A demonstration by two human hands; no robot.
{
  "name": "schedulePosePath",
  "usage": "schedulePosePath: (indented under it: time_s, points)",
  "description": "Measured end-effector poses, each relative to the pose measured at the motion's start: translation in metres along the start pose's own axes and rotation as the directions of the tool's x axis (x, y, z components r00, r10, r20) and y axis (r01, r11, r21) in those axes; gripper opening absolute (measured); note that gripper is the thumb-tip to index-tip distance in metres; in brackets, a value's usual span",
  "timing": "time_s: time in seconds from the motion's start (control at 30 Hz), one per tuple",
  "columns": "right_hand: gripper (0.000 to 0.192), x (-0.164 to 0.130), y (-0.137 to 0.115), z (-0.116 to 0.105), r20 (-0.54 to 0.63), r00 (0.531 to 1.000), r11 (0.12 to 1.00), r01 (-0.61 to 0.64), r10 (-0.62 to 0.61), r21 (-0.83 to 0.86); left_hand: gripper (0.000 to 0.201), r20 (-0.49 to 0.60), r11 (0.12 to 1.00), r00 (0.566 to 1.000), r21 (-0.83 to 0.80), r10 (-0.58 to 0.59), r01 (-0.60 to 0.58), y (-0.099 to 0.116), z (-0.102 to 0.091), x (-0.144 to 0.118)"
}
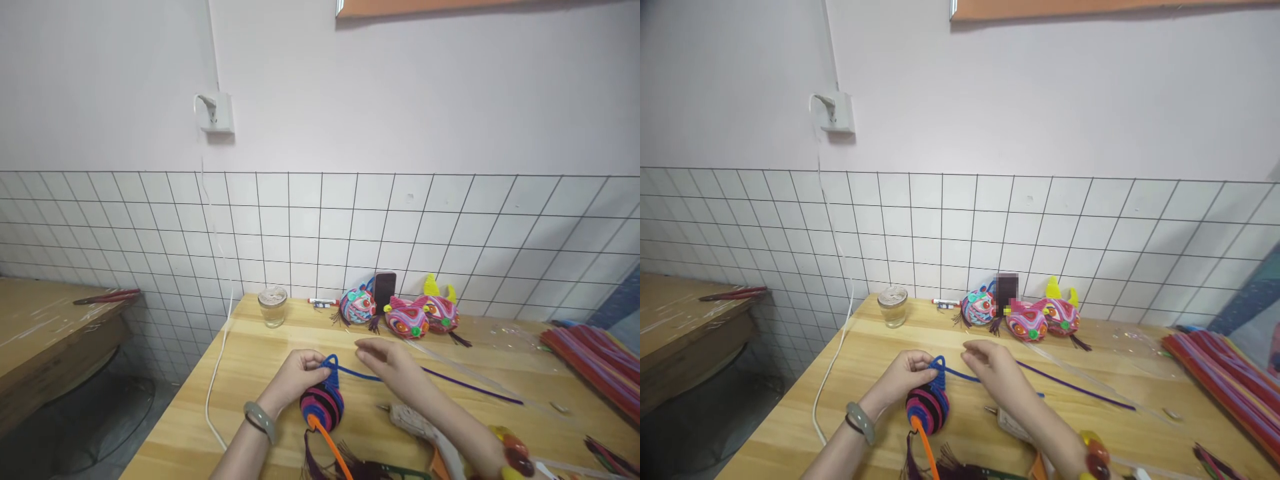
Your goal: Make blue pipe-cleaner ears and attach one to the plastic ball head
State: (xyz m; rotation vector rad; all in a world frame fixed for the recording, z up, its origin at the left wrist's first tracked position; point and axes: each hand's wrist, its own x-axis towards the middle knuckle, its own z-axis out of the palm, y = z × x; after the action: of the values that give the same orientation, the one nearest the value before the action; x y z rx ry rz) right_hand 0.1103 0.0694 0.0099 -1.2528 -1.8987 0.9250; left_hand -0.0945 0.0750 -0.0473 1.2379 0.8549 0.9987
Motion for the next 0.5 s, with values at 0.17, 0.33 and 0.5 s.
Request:
schedulePosePath:
  time_s: [0.17,0.33,0.5]
  points:
    - [0.028,-0.031,-0.001,-0.041,-0.133,0.99,0.997,-0.059,0.051,-0.052,0.027,0.019,1.0,1.0,0.001,0.002,-0.002,-0.001,-0.001,0.0]
    - [0.033,-0.072,0.012,-0.05,-0.119,0.977,0.983,-0.17,0.178,0.073,0.027,0.055,1.0,0.998,-0.001,0.014,-0.014,-0.003,-0.002,0.002]
    - [0.036,-0.097,0.022,-0.056,-0.071,0.95,0.942,-0.289,0.304,0.168,0.026,0.051,1.0,0.999,0.012,0.016,-0.016,-0.005,-0.003,0.005]
